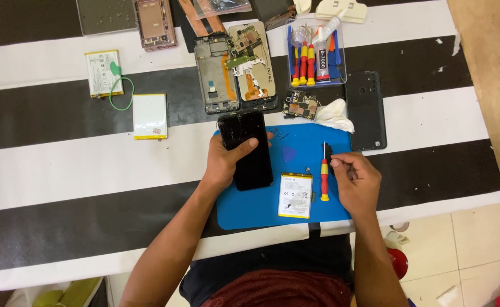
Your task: Disassembling a smartphone by using a plastic prying tool to separate the back cover from the frame.
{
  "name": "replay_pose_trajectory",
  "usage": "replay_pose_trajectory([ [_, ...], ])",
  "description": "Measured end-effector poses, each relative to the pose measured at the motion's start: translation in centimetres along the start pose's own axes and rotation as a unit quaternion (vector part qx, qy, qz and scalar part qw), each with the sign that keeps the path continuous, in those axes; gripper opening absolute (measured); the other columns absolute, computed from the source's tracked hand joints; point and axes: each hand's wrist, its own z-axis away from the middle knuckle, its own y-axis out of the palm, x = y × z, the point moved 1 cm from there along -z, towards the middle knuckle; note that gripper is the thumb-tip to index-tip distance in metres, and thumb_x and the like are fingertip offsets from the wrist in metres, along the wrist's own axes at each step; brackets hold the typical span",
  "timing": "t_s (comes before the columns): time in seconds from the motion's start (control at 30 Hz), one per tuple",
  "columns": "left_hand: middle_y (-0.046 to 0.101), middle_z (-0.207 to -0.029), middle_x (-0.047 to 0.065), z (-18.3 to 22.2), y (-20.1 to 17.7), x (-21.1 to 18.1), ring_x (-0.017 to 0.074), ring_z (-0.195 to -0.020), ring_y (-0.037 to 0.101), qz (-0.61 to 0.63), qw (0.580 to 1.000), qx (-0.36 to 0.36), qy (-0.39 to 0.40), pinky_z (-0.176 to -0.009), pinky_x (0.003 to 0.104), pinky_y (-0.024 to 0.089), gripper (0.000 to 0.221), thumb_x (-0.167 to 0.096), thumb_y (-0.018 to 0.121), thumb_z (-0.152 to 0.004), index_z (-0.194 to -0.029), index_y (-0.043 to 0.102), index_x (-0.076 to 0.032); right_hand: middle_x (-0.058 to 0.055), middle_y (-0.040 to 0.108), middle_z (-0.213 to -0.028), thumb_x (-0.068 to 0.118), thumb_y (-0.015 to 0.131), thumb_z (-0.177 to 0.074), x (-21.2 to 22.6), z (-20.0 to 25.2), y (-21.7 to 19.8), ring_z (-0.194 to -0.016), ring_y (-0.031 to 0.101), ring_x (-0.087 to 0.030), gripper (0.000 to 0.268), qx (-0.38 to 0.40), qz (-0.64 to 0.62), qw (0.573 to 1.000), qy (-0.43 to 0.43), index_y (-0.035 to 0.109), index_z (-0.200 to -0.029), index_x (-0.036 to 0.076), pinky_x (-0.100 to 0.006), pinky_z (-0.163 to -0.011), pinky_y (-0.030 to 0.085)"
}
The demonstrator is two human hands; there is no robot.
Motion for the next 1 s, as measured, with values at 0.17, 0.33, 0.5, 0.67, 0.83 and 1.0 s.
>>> replay_pose_trajectory([
  [0.17,0.078,-0.074,0.012,0.1,0.0,-0.3,0.022,-0.069,0.077,0.008,1.0,-0.007,0.001,-0.06,0.035,0.066,0.021,-0.026,0.086,-0.083,-0.083,0.077,-0.007,-0.016,0.069,-0.078,-0.005,0.073,-0.101,-0.3,0.2,0.1,-0.058,0.056,-0.016,0.005,0.009,0.015,1.0,-0.001,0.078,-0.1,-0.004,-0.028,-0.047,0.042],
  [0.33,0.077,-0.073,0.012,-0.2,-0.1,-0.5,0.021,-0.069,0.076,0.008,1.0,0.0,-0.001,-0.06,0.033,0.065,0.018,-0.023,0.085,-0.084,-0.082,0.077,-0.008,-0.018,0.069,-0.078,-0.005,0.072,-0.101,0.1,0.0,0.1,-0.058,0.058,-0.019,0.006,0.019,0.021,1.0,0.006,0.077,-0.101,-0.005,-0.03,-0.047,0.042],
  [0.5,0.077,-0.073,0.013,-0.4,0.0,-0.8,0.0216,-0.067,0.076,0.008,1.0,-0.005,0.0,-0.058,0.033,0.064,0.018,-0.022,0.086,-0.084,-0.081,0.077,-0.006,-0.018,0.07,-0.078,-0.005,0.072,-0.1,0.5,-0.1,0.2,-0.058,0.06,-0.021,0.006,0.022,0.038,0.999,0.002,0.078,-0.1,-0.005,-0.031,-0.047,0.043],
  [0.67,0.078,-0.073,0.013,-0.4,-0.4,-1.0,0.0218,-0.067,0.077,0.01,1.0,-0.001,-0.007,-0.056,0.032,0.064,0.019,-0.023,0.087,-0.083,-0.081,0.077,-0.007,-0.018,0.071,-0.08,-0.004,0.073,-0.1,0.2,-0.1,0.5,-0.057,0.061,-0.023,0.006,0.024,0.047,0.999,-0.007,0.078,-0.1,-0.004,-0.031,-0.046,0.044],
  [0.83,0.077,-0.073,0.015,-0.5,-0.3,-1.1,0.0236,-0.066,0.076,0.006,1.0,0.003,-0.024,-0.054,0.034,0.064,0.022,-0.025,0.087,-0.082,-0.081,0.076,-0.005,-0.019,0.071,-0.079,-0.004,0.073,-0.099,-0.1,0.1,0.4,-0.056,0.062,-0.025,0.005,0.025,0.064,0.998,0.0,0.078,-0.1,-0.004,-0.033,-0.045,0.044],
  [1.0,0.078,-0.074,0.015,-0.6,-0.3,-0.5,0.0228,-0.066,0.076,-0.002,1.0,0.013,-0.022,-0.056,0.033,0.064,0.022,-0.026,0.086,-0.084,-0.083,0.076,-0.006,-0.017,0.071,-0.08,-0.005,0.073,-0.1,0.1,0.1,0.5,-0.056,0.061,-0.023,0.006,0.014,0.06,0.998,-0.006,0.078,-0.1,-0.004,-0.031,-0.045,0.044],
])
